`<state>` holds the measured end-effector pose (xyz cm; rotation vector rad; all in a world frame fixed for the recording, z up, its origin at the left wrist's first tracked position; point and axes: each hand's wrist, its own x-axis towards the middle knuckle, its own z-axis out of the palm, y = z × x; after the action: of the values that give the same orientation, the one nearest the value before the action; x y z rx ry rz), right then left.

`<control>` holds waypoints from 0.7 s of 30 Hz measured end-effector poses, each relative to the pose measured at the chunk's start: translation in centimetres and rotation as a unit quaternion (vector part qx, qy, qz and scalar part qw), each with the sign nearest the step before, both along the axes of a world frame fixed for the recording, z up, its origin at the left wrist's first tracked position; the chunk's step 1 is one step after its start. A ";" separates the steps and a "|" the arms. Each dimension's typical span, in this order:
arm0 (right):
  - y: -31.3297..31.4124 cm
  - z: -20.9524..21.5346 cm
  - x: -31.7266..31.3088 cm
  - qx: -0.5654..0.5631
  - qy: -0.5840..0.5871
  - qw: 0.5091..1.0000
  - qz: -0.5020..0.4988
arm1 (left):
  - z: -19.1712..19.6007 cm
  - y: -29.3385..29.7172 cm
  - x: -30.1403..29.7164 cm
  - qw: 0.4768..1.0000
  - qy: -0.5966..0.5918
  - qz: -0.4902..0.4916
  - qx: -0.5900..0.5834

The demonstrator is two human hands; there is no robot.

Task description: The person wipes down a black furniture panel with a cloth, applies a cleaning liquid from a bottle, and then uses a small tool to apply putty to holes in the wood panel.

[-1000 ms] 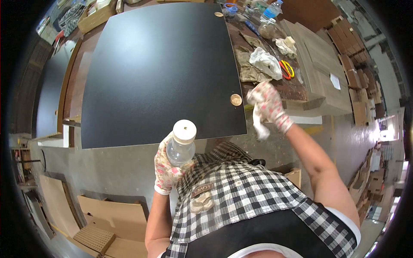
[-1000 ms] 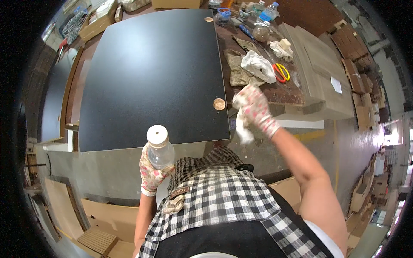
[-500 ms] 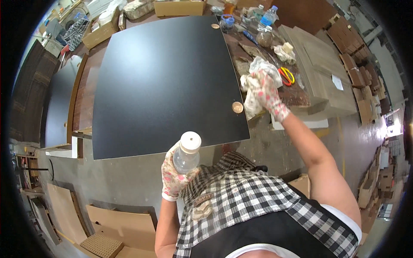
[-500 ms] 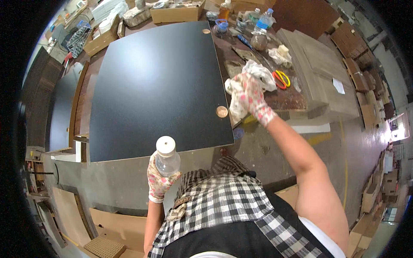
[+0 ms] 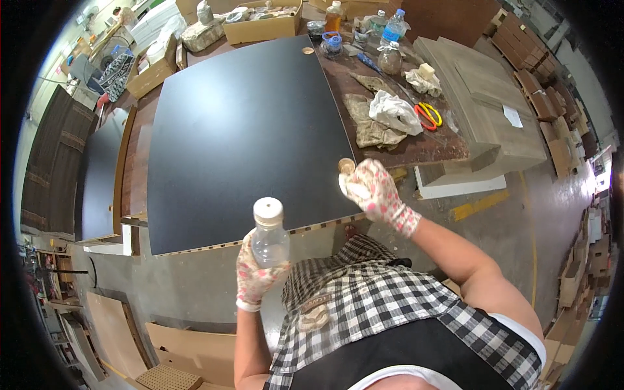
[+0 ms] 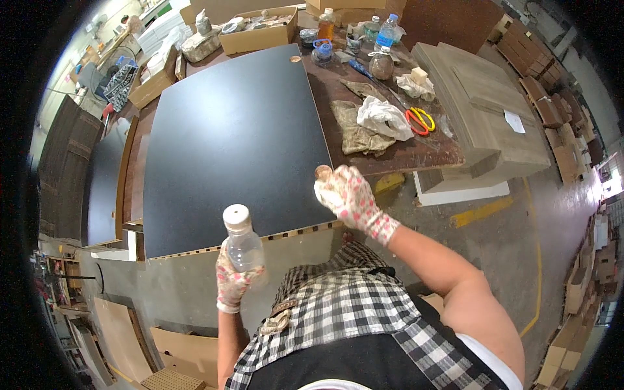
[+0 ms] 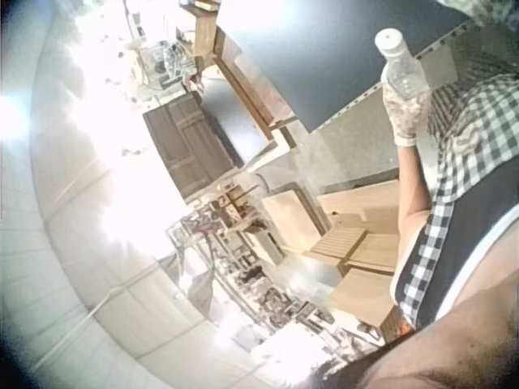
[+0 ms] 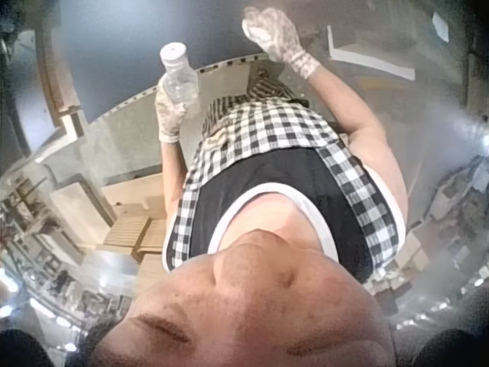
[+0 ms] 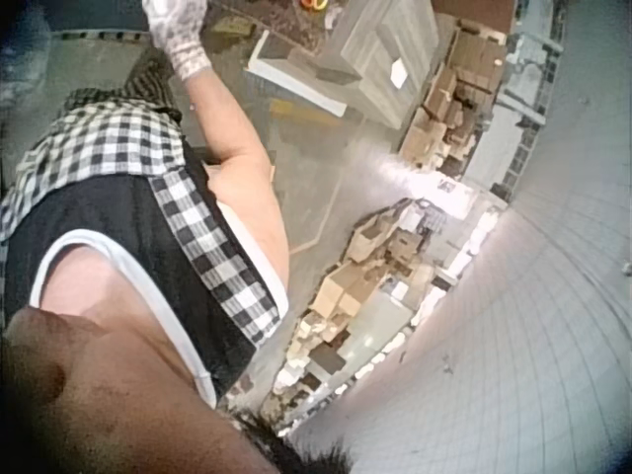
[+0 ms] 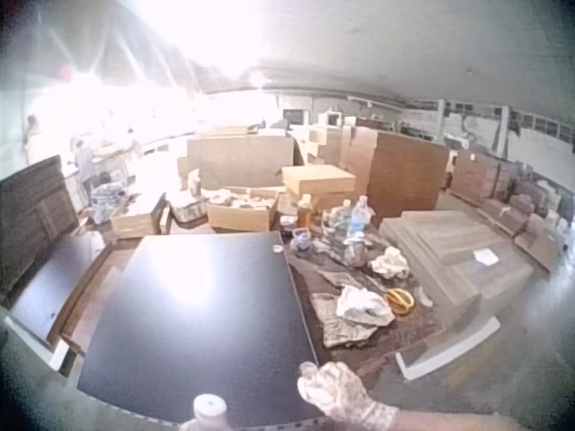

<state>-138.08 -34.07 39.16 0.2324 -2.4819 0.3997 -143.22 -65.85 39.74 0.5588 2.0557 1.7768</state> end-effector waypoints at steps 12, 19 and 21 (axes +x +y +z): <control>6.4 2.8 -4.7 -0.203 -0.092 0.971 0.090 | 9.7 13.0 -8.0 0.949 0.073 0.163 0.262; 11.8 0.1 -16.4 0.034 0.007 0.988 0.150 | 2.7 22.4 -17.5 0.898 0.235 0.294 0.229; 12.9 -0.1 -19.7 -0.286 -0.107 0.951 0.054 | 1.1 22.7 -18.0 0.906 0.255 0.290 0.172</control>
<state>-157.74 -21.13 39.05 0.0871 -2.4397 1.2189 -161.21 -43.13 40.89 0.5991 2.4441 2.6022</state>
